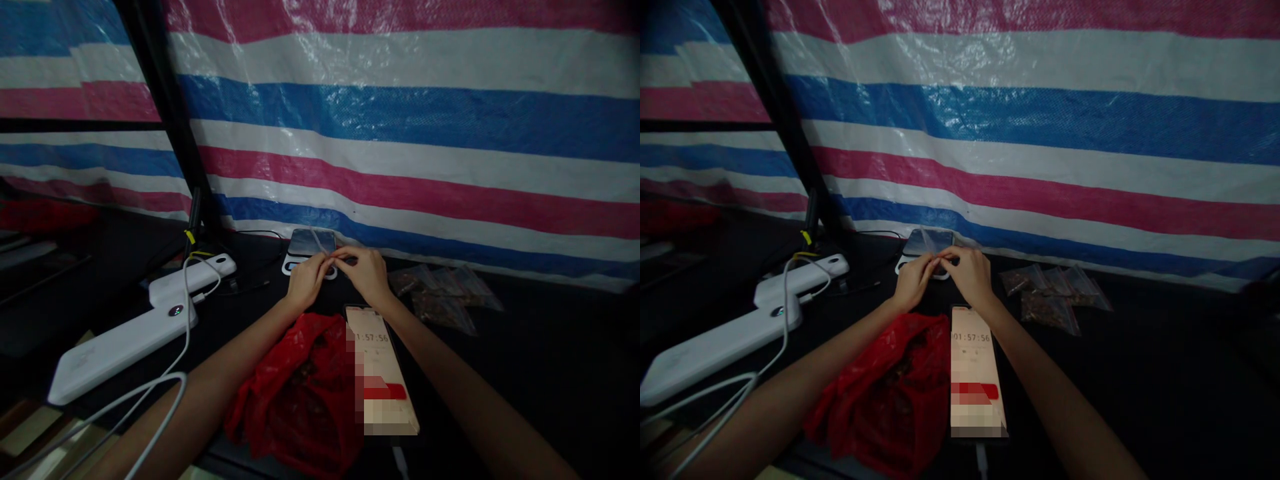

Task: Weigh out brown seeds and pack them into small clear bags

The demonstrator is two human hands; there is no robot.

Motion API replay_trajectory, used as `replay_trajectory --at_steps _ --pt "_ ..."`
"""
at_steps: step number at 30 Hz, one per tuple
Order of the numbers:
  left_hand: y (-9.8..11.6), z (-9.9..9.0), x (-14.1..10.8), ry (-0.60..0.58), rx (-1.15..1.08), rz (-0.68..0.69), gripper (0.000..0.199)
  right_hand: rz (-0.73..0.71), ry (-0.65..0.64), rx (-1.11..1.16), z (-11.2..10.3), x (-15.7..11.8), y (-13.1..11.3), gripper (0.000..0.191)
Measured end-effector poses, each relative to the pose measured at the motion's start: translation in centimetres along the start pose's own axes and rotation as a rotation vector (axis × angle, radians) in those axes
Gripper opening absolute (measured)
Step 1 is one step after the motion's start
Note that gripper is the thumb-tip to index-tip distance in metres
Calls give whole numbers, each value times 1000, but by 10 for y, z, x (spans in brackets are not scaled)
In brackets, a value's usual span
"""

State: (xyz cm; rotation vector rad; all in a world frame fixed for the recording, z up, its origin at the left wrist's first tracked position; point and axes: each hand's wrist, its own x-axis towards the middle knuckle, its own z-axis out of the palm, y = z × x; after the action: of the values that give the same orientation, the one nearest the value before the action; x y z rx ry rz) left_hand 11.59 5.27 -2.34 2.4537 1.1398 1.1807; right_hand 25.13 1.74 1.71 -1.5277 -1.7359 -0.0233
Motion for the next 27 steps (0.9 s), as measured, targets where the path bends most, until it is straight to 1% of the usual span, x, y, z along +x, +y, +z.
replay_trajectory --at_steps 2,4,8,11,13,16,18,21,24,25,27 --pt "-1 0 0 -13 13 7 31 -15 -4 -23 -1 0 -2 11" --pt "-1 0 -1 0 21 24 29 -17 -14 -22 -3 2 -3 10" --pt "0 -2 -1 60 32 62 26 18 -61 99 -7 5 -4 9" --pt "1 -2 -2 65 48 65 27 38 -105 144 -9 7 -3 9" --pt "1 -1 -2 69 69 60 28 44 -78 90 -11 8 -1 9" --pt "3 -1 -3 77 98 52 29 80 41 -1 -17 11 6 8" --pt "6 -1 -4 63 105 36 27 85 57 25 -20 13 12 8" --pt "9 -1 -4 59 84 -23 24 5 -27 114 -18 12 13 8" --pt "6 -1 -2 133 9 -110 24 -95 -77 100 -12 6 2 8" --pt "4 -1 -1 157 -23 -119 23 -120 -83 86 -10 4 -3 8" --pt "2 0 -1 166 -78 -92 21 -144 -83 58 -8 1 -11 8"
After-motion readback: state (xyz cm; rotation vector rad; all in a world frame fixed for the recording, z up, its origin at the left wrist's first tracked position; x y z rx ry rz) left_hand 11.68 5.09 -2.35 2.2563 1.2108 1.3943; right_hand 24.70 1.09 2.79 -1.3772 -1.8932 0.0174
